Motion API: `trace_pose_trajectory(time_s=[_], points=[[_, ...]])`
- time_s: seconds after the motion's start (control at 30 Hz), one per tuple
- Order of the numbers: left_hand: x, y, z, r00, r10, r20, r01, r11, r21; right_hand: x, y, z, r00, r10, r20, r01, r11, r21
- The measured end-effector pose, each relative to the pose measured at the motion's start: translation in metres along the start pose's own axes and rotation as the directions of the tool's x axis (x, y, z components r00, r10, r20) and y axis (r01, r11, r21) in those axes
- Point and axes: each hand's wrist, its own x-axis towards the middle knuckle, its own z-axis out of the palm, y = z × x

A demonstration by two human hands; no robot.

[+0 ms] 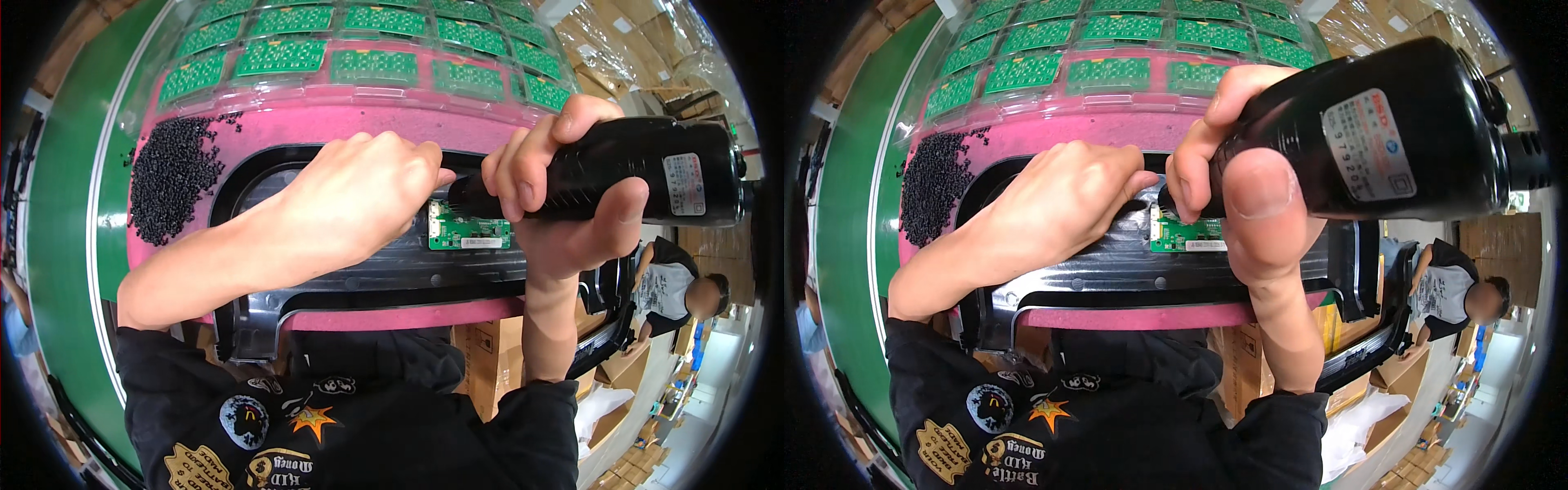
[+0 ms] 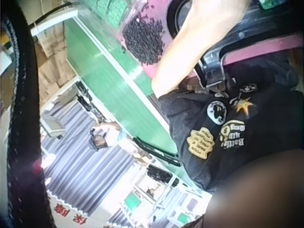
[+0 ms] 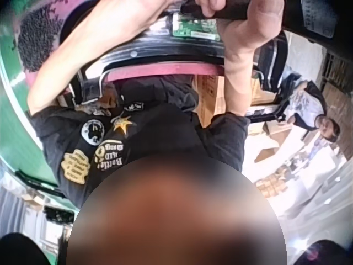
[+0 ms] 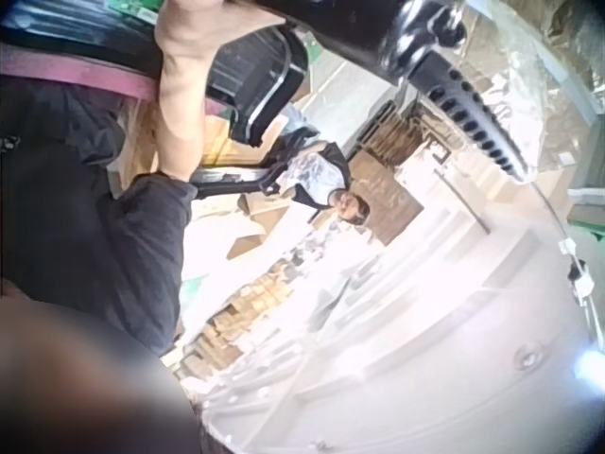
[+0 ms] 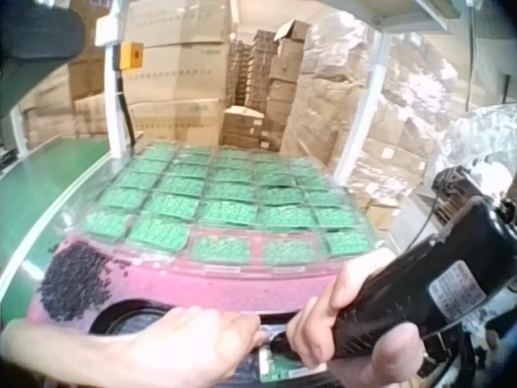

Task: Assemble circuit boards into plastic housings using an electric screwdriver.

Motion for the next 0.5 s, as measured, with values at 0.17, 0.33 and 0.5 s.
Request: trace_pose_trajectory(time_s=[0.17, 0.33, 0.5], points=[[-0.005, -0.003, -0.001, 0.999, 0.023, 0.028, -0.021, 0.997, -0.081, 0.007, 0.003, -0.001, 0.99, 0.037, 0.133, -0.034, 0.999, -0.031], [-0.005, -0.007, -0.003, 0.997, 0.044, 0.069, -0.041, 0.998, -0.044, 0.007, 0.006, 0.004, 0.998, 0.022, 0.064, -0.014, 0.992, -0.129], [0.0, -0.01, -0.002, 0.983, 0.082, 0.164, -0.075, 0.996, -0.053, -0.002, 0.003, 0.0, 0.997, 0.001, -0.073, 0.016, 0.972, 0.235]])
